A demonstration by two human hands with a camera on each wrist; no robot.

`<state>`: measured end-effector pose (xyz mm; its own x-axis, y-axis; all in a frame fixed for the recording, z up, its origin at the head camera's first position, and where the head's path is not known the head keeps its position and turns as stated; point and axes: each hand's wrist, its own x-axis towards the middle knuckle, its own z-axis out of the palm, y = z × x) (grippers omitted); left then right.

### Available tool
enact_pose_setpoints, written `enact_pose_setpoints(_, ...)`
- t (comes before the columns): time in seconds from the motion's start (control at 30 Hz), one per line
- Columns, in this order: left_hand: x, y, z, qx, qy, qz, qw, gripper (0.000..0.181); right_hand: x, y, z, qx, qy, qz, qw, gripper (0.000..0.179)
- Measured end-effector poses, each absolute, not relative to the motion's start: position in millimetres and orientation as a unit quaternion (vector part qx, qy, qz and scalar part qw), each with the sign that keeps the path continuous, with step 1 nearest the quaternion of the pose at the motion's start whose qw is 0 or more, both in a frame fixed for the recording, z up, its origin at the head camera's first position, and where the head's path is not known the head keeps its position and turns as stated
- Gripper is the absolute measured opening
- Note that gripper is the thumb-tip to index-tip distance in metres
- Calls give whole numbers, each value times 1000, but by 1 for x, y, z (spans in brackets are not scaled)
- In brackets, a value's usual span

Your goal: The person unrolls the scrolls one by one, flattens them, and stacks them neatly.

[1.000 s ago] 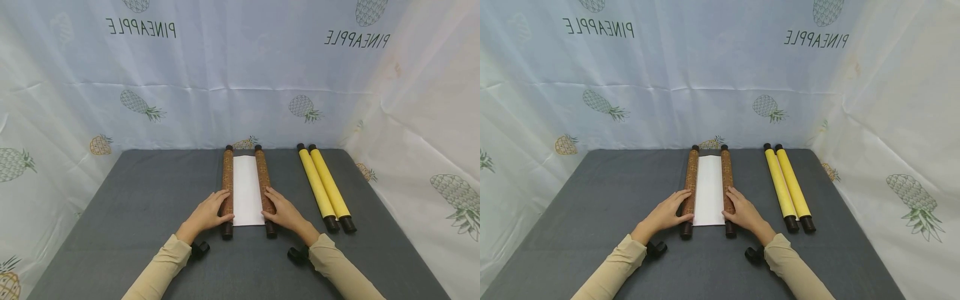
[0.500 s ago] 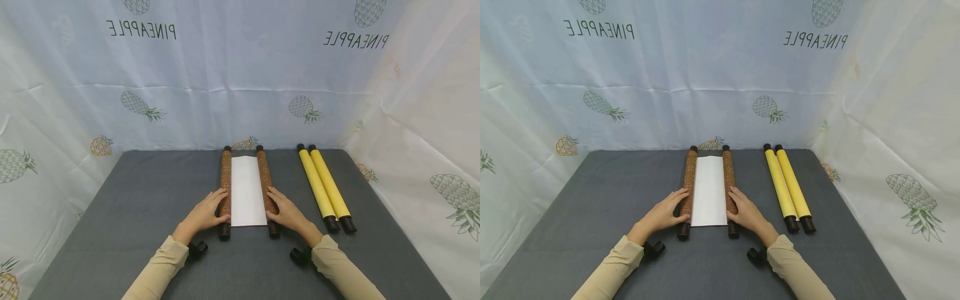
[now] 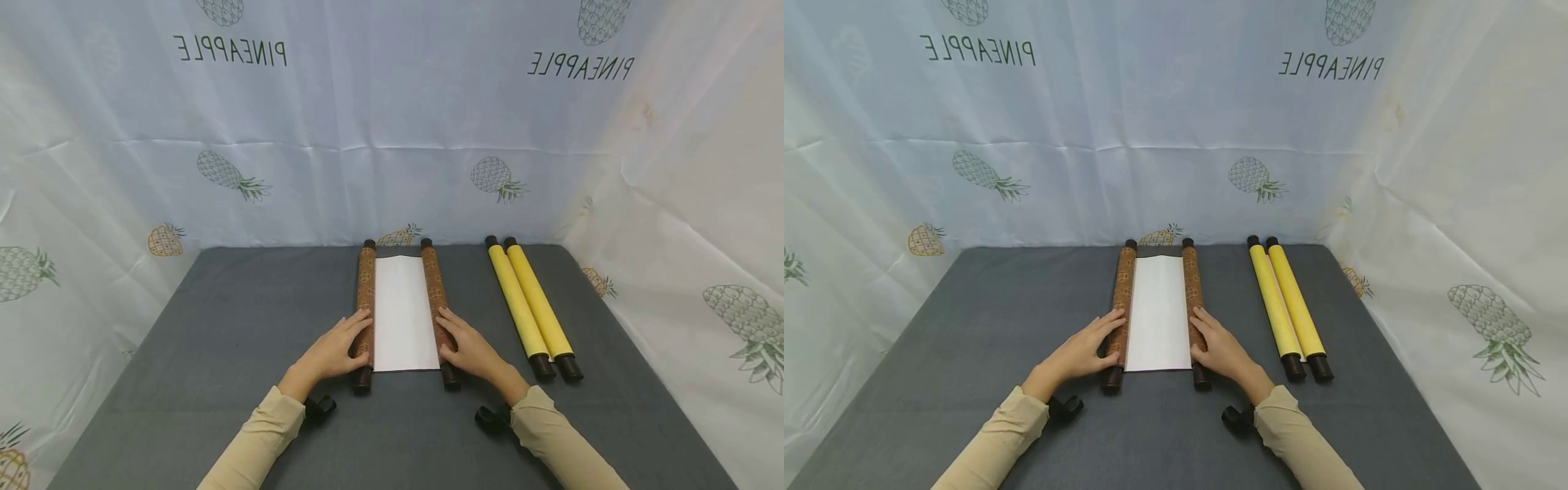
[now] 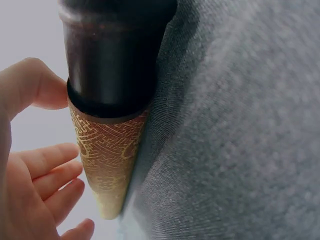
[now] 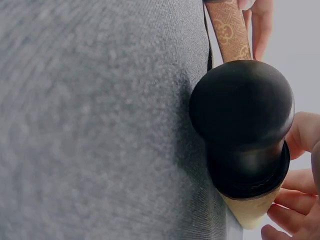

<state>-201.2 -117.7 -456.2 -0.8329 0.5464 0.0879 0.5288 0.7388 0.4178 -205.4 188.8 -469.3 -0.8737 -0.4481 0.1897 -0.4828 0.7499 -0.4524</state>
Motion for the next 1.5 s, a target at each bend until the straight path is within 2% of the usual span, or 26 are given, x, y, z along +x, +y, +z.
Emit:
enact_pose_setpoints(0.6, -198, -125, -458, 239, 945, 219, 35, 64, -206, 193, -470, 243, -937, 251, 34, 56)
enact_pose_setpoints(0.9, -199, -126, -458, 213, 952, 216, 28, 67, -206, 195, -471, 222, -943, 242, 49, 64)
enact_pose_setpoints(1.23, -199, -125, -458, 207, 955, 214, -7, 65, -205, 199, -471, 214, -942, 252, 55, 64)
enact_pose_setpoints(1.5, -199, -130, -459, 194, 955, 226, 5, 66, -204, 203, -472, 213, -941, 254, 63, 63)
